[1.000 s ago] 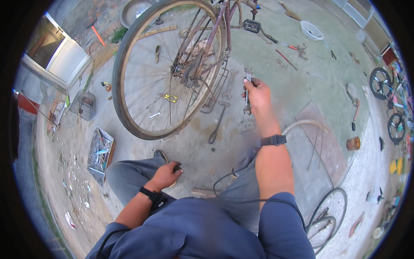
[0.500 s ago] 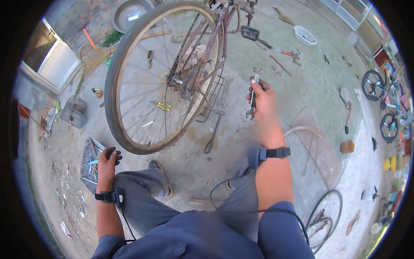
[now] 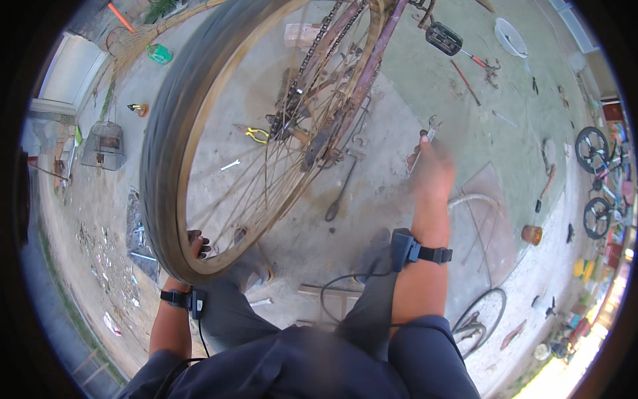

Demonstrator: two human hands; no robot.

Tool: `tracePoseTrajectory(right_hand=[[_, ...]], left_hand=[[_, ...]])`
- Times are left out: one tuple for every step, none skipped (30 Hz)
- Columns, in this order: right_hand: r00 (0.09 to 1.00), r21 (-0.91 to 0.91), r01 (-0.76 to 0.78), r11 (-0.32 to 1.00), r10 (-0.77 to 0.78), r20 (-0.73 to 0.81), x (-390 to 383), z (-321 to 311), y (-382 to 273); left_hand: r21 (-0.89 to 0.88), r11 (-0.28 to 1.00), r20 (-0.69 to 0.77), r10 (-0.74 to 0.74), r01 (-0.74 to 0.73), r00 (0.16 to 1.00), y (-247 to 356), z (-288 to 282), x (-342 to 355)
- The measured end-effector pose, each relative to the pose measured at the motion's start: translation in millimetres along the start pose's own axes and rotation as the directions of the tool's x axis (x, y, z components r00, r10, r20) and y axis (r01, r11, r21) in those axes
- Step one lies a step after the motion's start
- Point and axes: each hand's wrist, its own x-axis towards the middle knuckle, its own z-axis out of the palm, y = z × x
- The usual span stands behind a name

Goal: The person uses a wrench to tighten the rear axle nuts on a bicycle wheel. They then move a small stool and sit down to inspect a bicycle brake caliper assembly.

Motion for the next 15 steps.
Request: tracePoseTrajectory(right_hand=[[1.000,-0.025,-0.029,0.999,0.029,-0.008,-0.9,3.1,-3.1],[0.997,-0.073,-0.069,0.995,0.066,-0.041,-3.3,4.5,-7.7],[0.997,-0.069,-0.079,0.994,0.078,-0.018,-6.0,4.5,-14.1],[0.996,-0.085,-0.094,0.992,0.093,-0.017,-7.8,4.7,-21.8],[0.995,-0.103,-0.097,0.990,0.097,-0.002,-11.1,3.5,-28.7],[0.992,-0.128,-0.123,0.984,0.117,-0.051,-14.4,1.5,-34.8],[0.987,-0.157,-0.150,0.976,0.139,-0.083,-18.1,-2.7,-40.8],[0.984,-0.189,-0.167,0.968,0.150,-0.100,-23.1,-8.9,-46.6],[0.986,-0.218,-0.158,0.963,0.144,-0.080,-28.3,-15.1,-50.9],[0.985,-0.185,-0.170,0.968,0.159,-0.074,-36.4,-22.2,-53.7],[0.977,-0.229,-0.212,0.950,0.198,-0.082,-47.2,-29.1,-54.2],[0.974,-0.259,-0.225,0.939,0.218,-0.057,-60.3,-36.0,-54.6],[0.971,-0.301,-0.240,0.923,0.227,-0.078,-74.3,-42.8,-57.9],[0.959,-0.295,-0.285,0.912,0.270,-0.090,-90.7,-49.4,-62.9],[0.941,-0.296,-0.335,0.894,0.304,-0.147,-109.6,-54.8,-69.2]], left_hand=[[0.065,0.995,-0.015,-0.074,0.075,0.997,2.9,-0.6,4.2],[0.105,0.988,-0.027,-0.107,0.109,0.994,5.3,1.7,10.2],[0.043,0.974,-0.094,-0.218,0.223,0.971,8.1,1.7,8.2],[-0.104,0.970,-0.080,-0.229,0.221,0.970,11.5,2.9,6.2],[0.002,0.973,-0.110,-0.228,0.230,0.967,16.0,2.7,3.8],[0.035,0.970,-0.149,-0.231,0.239,0.961,20.0,2.8,-1.5],[0.062,0.970,-0.191,-0.221,0.236,0.957,23.8,2.7,-7.8],[0.004,0.960,-0.195,-0.275,0.281,0.942,28.4,0.5,-16.9],[-0.046,0.950,-0.199,-0.313,0.310,0.929,33.7,-3.3,-26.0],[-0.100,0.944,-0.197,-0.330,0.316,0.923,39.7,-9.9,-35.2],[-0.096,0.932,-0.190,-0.361,0.349,0.913,46.0,-18.1,-45.5],[-0.094,0.928,-0.175,-0.371,0.360,0.912,52.2,-27.0,-57.2],[-0.093,0.925,-0.159,-0.378,0.367,0.912,59.1,-36.1,-67.8],[-0.097,0.916,-0.145,-0.399,0.388,0.905,66.3,-47.8,-78.7],[-0.088,0.910,-0.142,-0.413,0.405,0.899,74.6,-60.2,-88.1]])
